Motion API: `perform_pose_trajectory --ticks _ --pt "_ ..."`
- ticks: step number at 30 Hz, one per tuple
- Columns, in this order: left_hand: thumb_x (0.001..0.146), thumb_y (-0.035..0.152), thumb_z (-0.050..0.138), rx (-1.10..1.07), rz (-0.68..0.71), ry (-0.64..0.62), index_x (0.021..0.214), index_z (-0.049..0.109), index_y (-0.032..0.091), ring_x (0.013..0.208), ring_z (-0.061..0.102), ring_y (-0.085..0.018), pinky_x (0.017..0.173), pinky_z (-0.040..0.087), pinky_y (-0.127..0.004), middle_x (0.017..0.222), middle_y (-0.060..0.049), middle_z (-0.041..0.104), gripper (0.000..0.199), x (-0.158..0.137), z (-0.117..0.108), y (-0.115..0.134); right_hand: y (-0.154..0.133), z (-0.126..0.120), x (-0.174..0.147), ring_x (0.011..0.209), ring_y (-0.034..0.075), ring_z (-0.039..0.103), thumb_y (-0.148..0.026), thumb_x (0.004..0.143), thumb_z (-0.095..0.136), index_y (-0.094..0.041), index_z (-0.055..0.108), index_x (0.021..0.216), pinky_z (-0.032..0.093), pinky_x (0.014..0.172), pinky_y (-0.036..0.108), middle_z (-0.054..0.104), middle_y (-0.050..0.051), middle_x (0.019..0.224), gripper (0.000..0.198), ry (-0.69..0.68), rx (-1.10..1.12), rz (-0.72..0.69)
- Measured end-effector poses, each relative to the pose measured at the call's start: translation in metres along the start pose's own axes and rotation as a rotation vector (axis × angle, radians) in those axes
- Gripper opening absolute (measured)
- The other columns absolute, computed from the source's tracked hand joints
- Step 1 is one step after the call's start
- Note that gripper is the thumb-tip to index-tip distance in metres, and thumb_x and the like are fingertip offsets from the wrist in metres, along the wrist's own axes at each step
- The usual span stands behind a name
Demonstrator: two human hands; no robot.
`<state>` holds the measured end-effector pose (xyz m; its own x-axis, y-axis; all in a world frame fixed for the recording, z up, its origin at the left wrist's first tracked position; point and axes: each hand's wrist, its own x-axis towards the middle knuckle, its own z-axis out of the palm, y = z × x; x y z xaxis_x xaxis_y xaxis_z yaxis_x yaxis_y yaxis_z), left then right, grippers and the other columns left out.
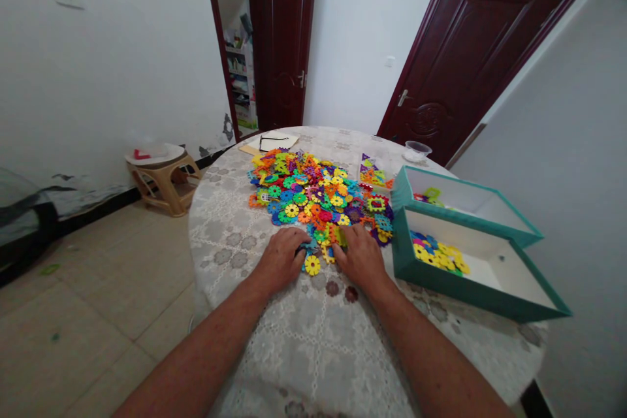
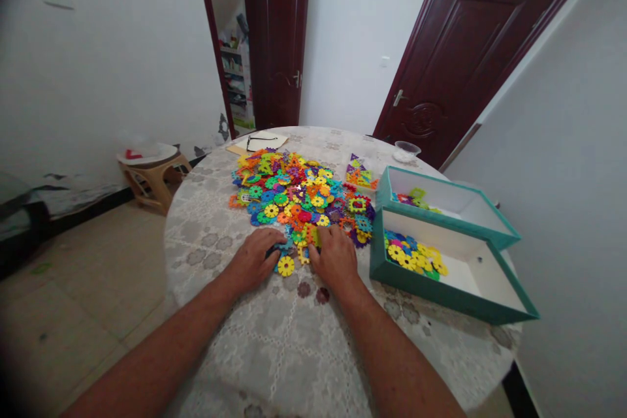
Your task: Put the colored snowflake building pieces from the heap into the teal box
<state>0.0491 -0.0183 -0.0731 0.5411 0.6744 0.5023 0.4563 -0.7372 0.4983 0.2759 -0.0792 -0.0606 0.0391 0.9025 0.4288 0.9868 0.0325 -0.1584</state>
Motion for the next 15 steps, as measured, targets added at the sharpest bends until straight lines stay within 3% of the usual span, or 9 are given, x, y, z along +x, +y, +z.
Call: perform_pose_trajectory --ticks 3,7,12,15 --pt "0.095 0.018 0.057 -0.021 -0.039 0.002 0.11 0.072 0.021 0.112 0.067 -0.026 0.105 0.053 -0.046 0.112 -0.01 0.075 0.022 0.0 0.001 -0.002 0.004 0.003 0.002 0.096 0.025 0.061 -0.025 0.098 0.057 -0.019 0.068 0.108 0.045 0.084 0.033 0.065 0.011 0.101 0.016 0.012 0.005 0.01" --pt "0.099 0.026 0.057 -0.058 -0.146 0.076 0.125 0.069 0.021 0.118 0.068 -0.026 0.107 0.054 -0.045 0.126 -0.011 0.074 0.029 0.0 -0.002 -0.002 0.017 0.005 0.006 0.092 0.024 0.061 -0.02 0.098 0.05 -0.019 0.065 0.097 0.047 0.085 0.033 0.066 0.011 0.093 0.015 0.106 0.136 0.047" --pt "0.101 0.034 0.058 -0.11 -0.24 0.156 0.134 0.066 0.024 0.113 0.072 -0.024 0.103 0.056 -0.041 0.127 -0.008 0.076 0.036 0.001 -0.014 0.01 0.015 -0.011 0.004 0.117 0.028 0.063 -0.026 0.096 0.052 -0.019 0.063 0.126 0.048 0.103 0.042 0.07 0.014 0.123 0.033 0.21 0.486 0.098" --pt "0.101 0.038 0.058 -0.158 -0.233 0.167 0.135 0.067 0.023 0.112 0.073 -0.024 0.102 0.057 -0.04 0.126 -0.008 0.076 0.038 0.0 -0.018 0.016 0.004 -0.021 -0.002 0.12 0.026 0.064 -0.028 0.095 0.052 -0.019 0.059 0.139 0.048 0.105 0.041 0.068 0.012 0.134 0.046 0.153 0.639 0.175"
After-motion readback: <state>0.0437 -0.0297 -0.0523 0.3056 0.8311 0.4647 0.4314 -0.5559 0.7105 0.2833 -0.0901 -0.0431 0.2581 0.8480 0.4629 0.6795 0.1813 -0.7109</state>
